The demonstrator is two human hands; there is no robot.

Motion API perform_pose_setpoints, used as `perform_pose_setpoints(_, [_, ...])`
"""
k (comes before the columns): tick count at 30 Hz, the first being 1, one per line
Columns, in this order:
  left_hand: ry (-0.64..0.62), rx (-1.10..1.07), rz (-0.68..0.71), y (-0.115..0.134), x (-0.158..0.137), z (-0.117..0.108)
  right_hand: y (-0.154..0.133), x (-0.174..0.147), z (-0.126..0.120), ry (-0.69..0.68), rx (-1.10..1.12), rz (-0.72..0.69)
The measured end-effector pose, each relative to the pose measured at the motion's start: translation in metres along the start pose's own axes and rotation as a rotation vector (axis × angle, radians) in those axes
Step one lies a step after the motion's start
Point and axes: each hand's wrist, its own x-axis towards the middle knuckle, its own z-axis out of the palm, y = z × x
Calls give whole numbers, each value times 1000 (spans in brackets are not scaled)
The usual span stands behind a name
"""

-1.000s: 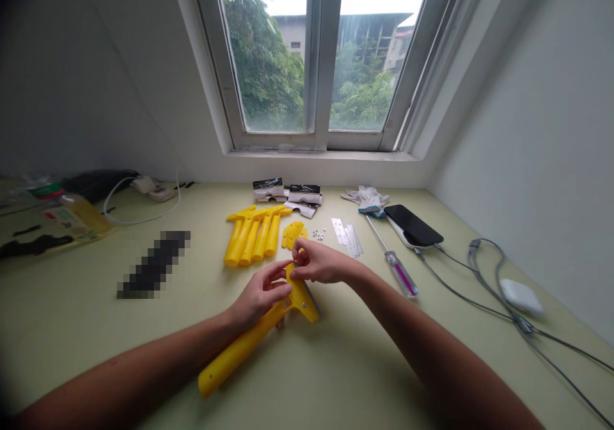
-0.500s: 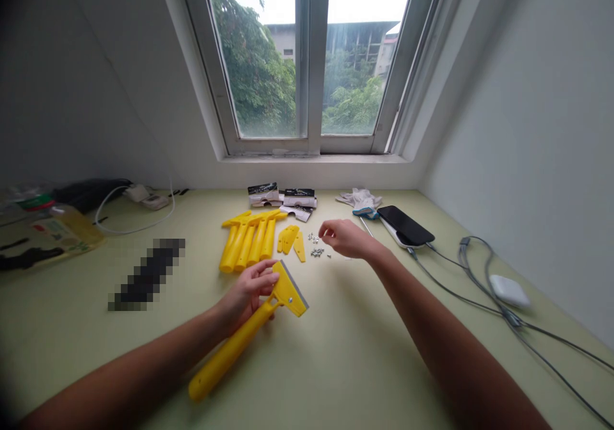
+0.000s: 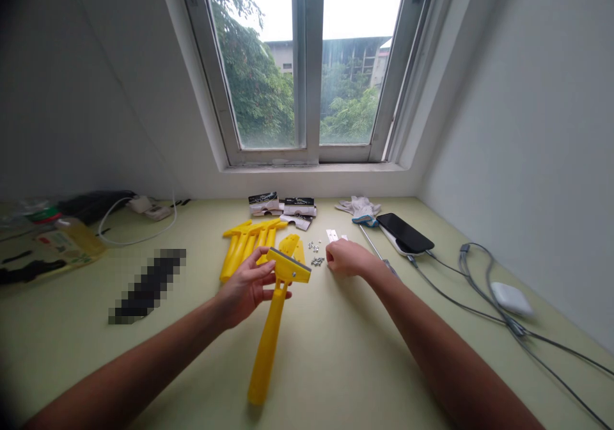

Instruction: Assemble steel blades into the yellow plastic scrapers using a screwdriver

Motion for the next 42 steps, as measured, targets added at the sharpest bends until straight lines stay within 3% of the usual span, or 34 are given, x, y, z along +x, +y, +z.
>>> perform_pose_setpoints(4, [-123, -56, 60, 17, 4, 5, -16, -10, -21, 21, 114, -97])
perform_pose_setpoints(9, [-310, -17, 182, 29, 16, 14, -49, -24, -46, 56, 680, -277])
perform_pose_setpoints(12, [-341, 71, 262, 29, 13, 12, -65, -31, -48, 70, 804, -335])
perform_pose_setpoints(19, [-280, 332, 459, 30, -20, -11, -96, -43, -48, 49, 851, -402])
perform_pose_setpoints(21, [-240, 265, 417, 28, -25, -14, -105, -44, -48, 50, 908, -445])
perform_pose_setpoints(24, [-196, 118, 247, 23, -23, -14, -114, -44, -42, 111, 915, -499])
perform_pose_setpoints(27, [-225, 44, 121, 20, -10, -13, -115, -37, -30, 214, 932, -456])
perform_pose_setpoints(33, [-210, 5, 141, 15, 18, -5, -109, -21, -3, 371, 1086, -358])
perform_pose_setpoints(38, [-79, -68, 201, 1, 20, 1, -110, -20, 10, 663, 822, -286])
perform_pose_setpoints(42, [52, -110, 191, -12, 19, 0, -111, -19, 15, 756, 606, -304])
